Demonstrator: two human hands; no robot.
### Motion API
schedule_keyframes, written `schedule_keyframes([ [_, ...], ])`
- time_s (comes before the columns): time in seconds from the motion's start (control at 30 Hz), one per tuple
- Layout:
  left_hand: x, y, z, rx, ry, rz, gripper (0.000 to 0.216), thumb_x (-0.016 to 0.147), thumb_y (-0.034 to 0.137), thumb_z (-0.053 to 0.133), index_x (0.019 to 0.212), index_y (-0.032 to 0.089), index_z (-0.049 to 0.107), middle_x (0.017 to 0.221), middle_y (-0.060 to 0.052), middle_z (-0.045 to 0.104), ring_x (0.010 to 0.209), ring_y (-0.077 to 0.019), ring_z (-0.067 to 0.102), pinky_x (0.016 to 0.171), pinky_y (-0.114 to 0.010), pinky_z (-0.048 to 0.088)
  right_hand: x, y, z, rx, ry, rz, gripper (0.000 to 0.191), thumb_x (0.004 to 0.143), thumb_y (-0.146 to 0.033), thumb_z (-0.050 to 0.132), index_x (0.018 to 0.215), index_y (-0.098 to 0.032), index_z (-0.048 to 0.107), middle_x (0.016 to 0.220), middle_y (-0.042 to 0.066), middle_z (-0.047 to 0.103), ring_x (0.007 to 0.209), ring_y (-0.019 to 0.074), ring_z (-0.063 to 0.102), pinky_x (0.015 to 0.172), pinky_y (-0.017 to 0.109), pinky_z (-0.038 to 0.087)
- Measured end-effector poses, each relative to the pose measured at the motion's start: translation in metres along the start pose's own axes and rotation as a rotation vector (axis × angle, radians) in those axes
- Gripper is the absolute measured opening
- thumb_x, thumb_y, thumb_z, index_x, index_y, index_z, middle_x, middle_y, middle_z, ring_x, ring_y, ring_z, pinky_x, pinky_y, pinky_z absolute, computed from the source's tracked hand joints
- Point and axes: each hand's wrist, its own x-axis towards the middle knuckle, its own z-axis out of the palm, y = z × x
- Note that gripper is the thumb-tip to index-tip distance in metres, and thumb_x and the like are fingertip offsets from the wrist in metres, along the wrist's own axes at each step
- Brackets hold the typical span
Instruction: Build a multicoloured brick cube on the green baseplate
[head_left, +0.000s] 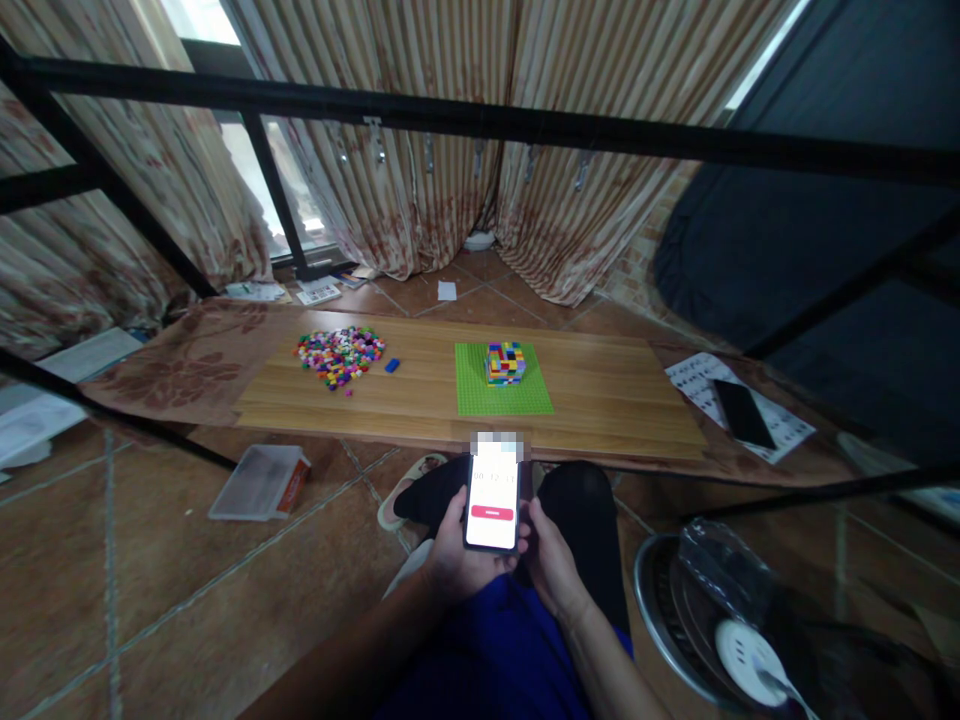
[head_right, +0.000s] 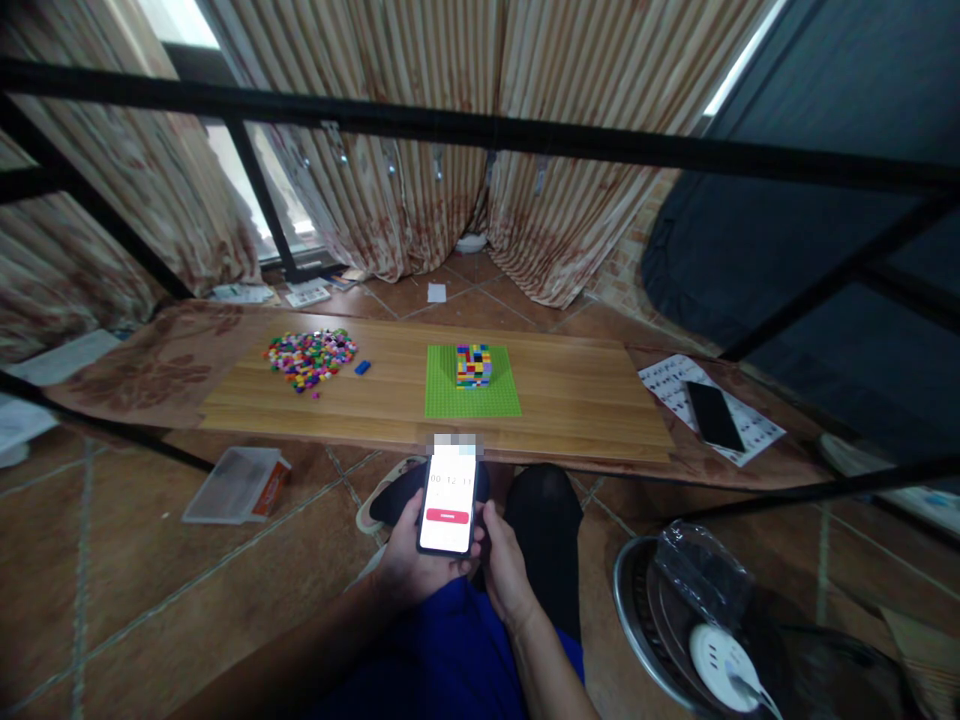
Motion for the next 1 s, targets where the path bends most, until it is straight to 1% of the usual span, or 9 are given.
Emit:
schedule_keyframes([
  [0.17,-0.0005,-0.0003,0.0021,0.005,-0.002,0.004,0.083,0.089,0.072,0.033,0.128,0.005,0.060,0.097,-0.019,0.073,0.082,-0.0276,0.068,0.072,-0.033,0.041,-0.0001,0.0004,-0.0004,0.004,-0.007,0.010,0.050,0.067,-0.062,0.078,0.087,-0.017,0.070,0.052,-0.009,0.044,0.042,0.0043,0.037,0.040,0.017,0.038],
  [0.27,-0.0002,-0.0004,0.0004,-0.011,-0.015,-0.004,0.081,0.090,0.070,0.033,0.128,0.004,0.060,0.098,-0.019,0.073,0.083,-0.0271,0.068,0.073,-0.034,0.041,0.0000,0.0005,-0.0001,0.004,-0.004,0.008,0.049,0.067,-0.062,0.079,0.085,-0.017,0.070,0.052,-0.009,0.043,0.042,0.0040,0.037,0.040,0.017,0.037],
  [0.43,0.0008,0.0000,-0.0039,-0.028,-0.042,-0.012,0.080,0.090,0.069,0.035,0.131,0.005,0.057,0.100,-0.020,0.073,0.084,-0.0275,0.068,0.074,-0.034,0.042,0.0000,0.0010,-0.0002,-0.001,-0.001,0.007,0.050,0.067,-0.062,0.078,0.087,-0.017,0.070,0.052,-0.010,0.043,0.041,0.0045,0.038,0.039,0.017,0.038],
  [0.6,0.0005,0.0004,-0.0025,-0.014,-0.014,-0.018,0.082,0.089,0.071,0.034,0.129,0.005,0.059,0.099,-0.019,0.073,0.084,-0.0273,0.068,0.076,-0.034,0.042,0.0011,0.0024,-0.0019,-0.005,-0.001,-0.003,0.050,0.067,-0.063,0.078,0.089,-0.018,0.071,0.053,-0.009,0.044,0.042,0.0048,0.037,0.039,0.017,0.039],
  [0.8,-0.0006,0.0001,0.0012,-0.001,0.011,-0.002,0.084,0.089,0.072,0.033,0.129,0.004,0.059,0.098,-0.020,0.073,0.082,-0.0270,0.068,0.073,-0.034,0.041,0.0002,0.0025,-0.0020,-0.015,-0.023,-0.007,0.051,0.068,-0.064,0.077,0.090,-0.018,0.071,0.054,-0.009,0.041,0.042,0.0040,0.035,0.039,0.017,0.039],
  [1.0,-0.0011,0.0000,0.0027,-0.007,0.015,0.000,0.083,0.089,0.072,0.035,0.129,0.004,0.060,0.097,-0.019,0.073,0.082,-0.0267,0.068,0.073,-0.034,0.041,-0.0010,0.0012,-0.0010,-0.024,-0.025,-0.017,0.049,0.068,-0.063,0.077,0.085,-0.017,0.070,0.053,-0.009,0.043,0.043,0.0047,0.036,0.041,0.018,0.040],
])
